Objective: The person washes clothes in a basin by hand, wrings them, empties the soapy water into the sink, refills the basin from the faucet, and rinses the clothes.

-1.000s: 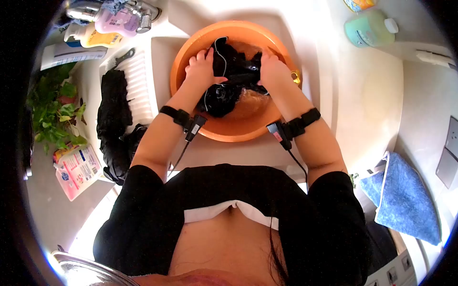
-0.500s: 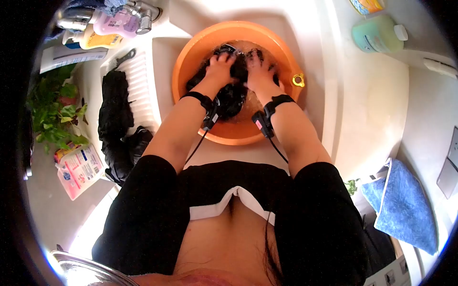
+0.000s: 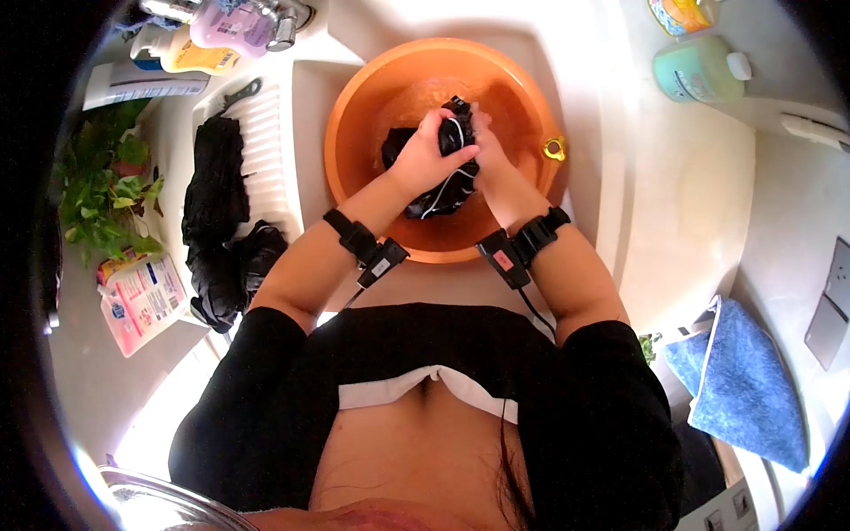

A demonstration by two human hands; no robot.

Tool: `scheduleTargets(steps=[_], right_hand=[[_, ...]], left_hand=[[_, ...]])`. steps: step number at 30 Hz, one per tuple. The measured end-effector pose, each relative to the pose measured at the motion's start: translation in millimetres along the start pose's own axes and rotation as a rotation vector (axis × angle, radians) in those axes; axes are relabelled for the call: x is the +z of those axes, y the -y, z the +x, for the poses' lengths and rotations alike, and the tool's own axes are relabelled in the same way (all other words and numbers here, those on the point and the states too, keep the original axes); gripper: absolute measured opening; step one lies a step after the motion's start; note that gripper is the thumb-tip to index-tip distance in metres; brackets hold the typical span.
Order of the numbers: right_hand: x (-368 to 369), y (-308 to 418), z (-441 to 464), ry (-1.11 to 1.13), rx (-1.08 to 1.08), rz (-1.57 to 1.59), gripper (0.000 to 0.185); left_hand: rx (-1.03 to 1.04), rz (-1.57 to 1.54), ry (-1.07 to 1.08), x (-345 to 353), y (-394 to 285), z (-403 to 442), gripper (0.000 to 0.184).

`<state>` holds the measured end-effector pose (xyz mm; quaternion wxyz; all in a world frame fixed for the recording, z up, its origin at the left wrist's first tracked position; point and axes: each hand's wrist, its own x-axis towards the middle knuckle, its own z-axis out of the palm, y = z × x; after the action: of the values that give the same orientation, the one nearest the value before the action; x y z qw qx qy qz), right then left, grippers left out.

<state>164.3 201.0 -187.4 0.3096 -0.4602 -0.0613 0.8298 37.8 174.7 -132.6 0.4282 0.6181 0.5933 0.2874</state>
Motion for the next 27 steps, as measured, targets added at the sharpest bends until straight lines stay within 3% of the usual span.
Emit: scheduleTargets(steps=[3, 4, 7, 8, 9, 11, 12, 13, 17, 18, 20, 21, 22, 23, 24, 27], right_hand=[[-3.4, -8.1, 0.3, 0.065, -0.106, 0.076, 0.039], [1.9, -4.8, -6.2, -0.081, -0.164, -0.100, 0.032], [1.5, -7.0, -20.8, 0.065, -0.026, -0.113, 0.032], [-17.4, -22.0, -2.4, -0.003, -0.047, -0.185, 0.039], [-30.6, -22.7, 2.1, -0.031, -0.129, -0.450, 0.042], [-48.9, -19.8, 8.0, -0.052, -0.289, -0.969, 0.047], [-9.2, 19.4, -40.0, -0.105, -0.235, -1.239, 0.052], [0.4, 36.8, -56.8, -0.148, -0.319, -1.403, 0.050], [-23.6, 43.3, -32.1, -0.349, -0.652, -1.766, 0.053], [-19.9, 41.3, -30.1, -0.408, -0.711, -1.823, 0.057], [-14.5, 21.9, -21.8, -0.454, -0.603, -1.933, 0.066], [-8.7, 13.5, -16.9, -0.476, -0.548, -1.989, 0.071], [2.4, 10.1, -11.6, -0.442, -0.204, -1.951, 0.082], [-3.4, -1.0, 3.1, -0.411, -0.086, -1.891, 0.085], [-5.1, -6.9, 7.5, -0.388, -0.050, -1.961, 0.084], [-10.1, -11.3, 19.3, -0.337, 0.003, -2.134, 0.083]], left_hand=[[0.005, 0.049, -0.049, 6.4, 0.2, -4.0, 0.052], [-0.012, 0.011, -0.081, 5.6, -5.5, -6.3, 0.043], [-0.161, -0.132, -0.056, 6.8, 11.4, 2.2, 0.041], [-0.165, -0.057, 0.037, -0.3, 11.8, 3.3, 0.038], [-0.162, 0.003, -0.014, 1.0, 23.2, 6.6, 0.037], [-0.216, 0.308, 0.080, -24.6, 24.2, 15.1, 0.041], [-0.142, 0.418, 0.022, -35.8, 44.0, 20.1, 0.044], [-0.059, 0.520, -0.033, -44.0, 61.4, 23.4, 0.046], [-0.393, 1.085, 0.347, -70.0, 1.5, 25.8, 0.071], [-0.266, 1.138, 0.333, -64.5, 4.8, 26.6, 0.078], [-0.013, 1.232, 0.298, -50.6, 23.1, 26.0, 0.098], [-0.019, 1.230, 0.320, -43.5, 30.3, 26.9, 0.102], [-0.025, 1.226, 0.343, -35.6, 37.7, 28.3, 0.105], [-0.030, 1.223, 0.369, -28.2, 46.6, 29.8, 0.109], [-0.199, 1.097, 0.447, -22.9, 53.5, 33.6, 0.108], [-0.275, 1.054, 0.579, -9.2, 71.4, 38.1, 0.106]])
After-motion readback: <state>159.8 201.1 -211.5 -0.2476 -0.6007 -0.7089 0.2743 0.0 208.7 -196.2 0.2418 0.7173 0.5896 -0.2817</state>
